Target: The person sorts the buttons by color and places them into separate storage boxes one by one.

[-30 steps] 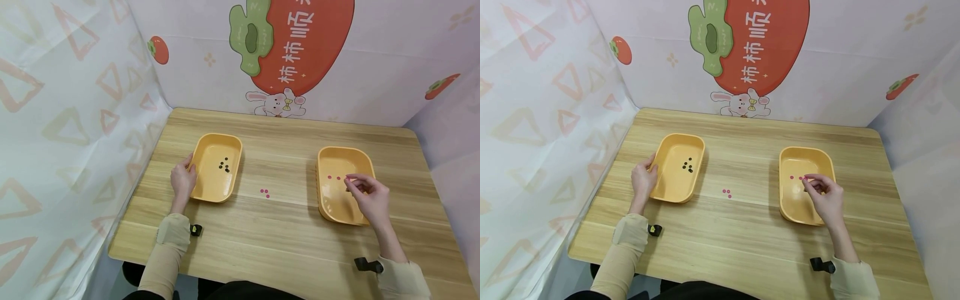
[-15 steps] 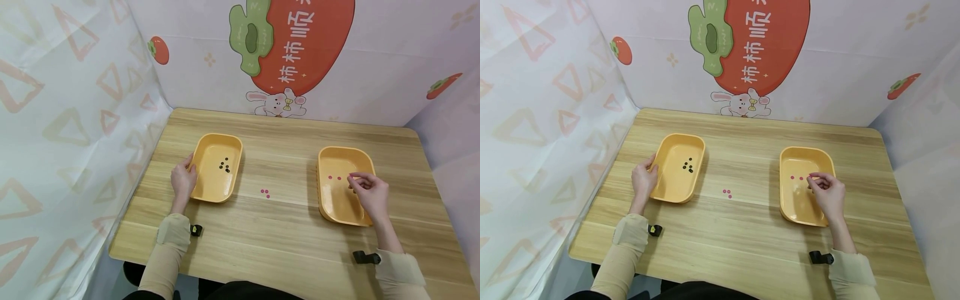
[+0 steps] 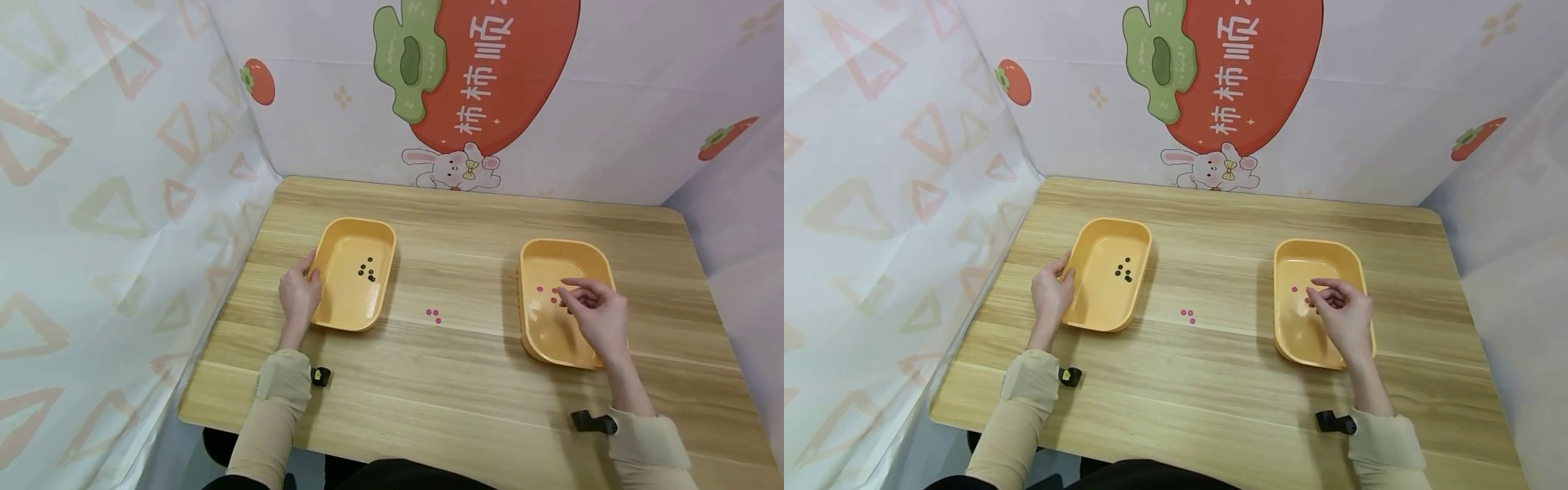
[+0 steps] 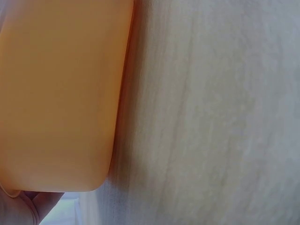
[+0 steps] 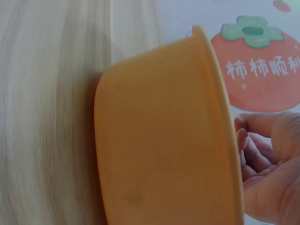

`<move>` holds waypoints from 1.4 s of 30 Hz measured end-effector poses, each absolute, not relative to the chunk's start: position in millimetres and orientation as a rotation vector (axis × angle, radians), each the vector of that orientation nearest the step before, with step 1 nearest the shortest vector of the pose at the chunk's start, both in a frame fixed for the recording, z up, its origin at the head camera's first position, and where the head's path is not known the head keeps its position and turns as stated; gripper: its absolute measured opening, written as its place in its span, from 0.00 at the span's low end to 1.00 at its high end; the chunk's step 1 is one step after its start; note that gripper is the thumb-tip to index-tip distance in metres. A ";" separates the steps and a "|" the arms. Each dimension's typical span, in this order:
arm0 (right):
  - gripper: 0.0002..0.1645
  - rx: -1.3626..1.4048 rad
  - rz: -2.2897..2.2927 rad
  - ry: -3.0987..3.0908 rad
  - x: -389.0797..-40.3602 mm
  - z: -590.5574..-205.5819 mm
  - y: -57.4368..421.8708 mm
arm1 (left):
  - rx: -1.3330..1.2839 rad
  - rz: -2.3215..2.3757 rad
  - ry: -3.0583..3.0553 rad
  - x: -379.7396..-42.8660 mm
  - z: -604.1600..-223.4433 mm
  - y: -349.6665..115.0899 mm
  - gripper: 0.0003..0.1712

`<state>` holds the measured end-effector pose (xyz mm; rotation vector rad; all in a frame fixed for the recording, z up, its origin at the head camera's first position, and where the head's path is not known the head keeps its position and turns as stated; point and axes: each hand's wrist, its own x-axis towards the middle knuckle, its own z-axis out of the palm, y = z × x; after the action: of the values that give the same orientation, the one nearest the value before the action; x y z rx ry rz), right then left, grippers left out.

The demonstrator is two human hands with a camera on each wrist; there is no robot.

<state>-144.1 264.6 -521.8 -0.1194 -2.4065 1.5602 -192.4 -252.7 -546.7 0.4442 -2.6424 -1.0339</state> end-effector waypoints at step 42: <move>0.11 0.275 1.621 -2.835 -146.8 -567.7 112.7 | 0.432 -1.035 -2.636 -193.9 -548.0 -253.7 0.25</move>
<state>-146.8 112.7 -567.7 0.2754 -2.8348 1.6207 -193.9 -253.7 -548.0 0.4321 -2.6357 -1.0346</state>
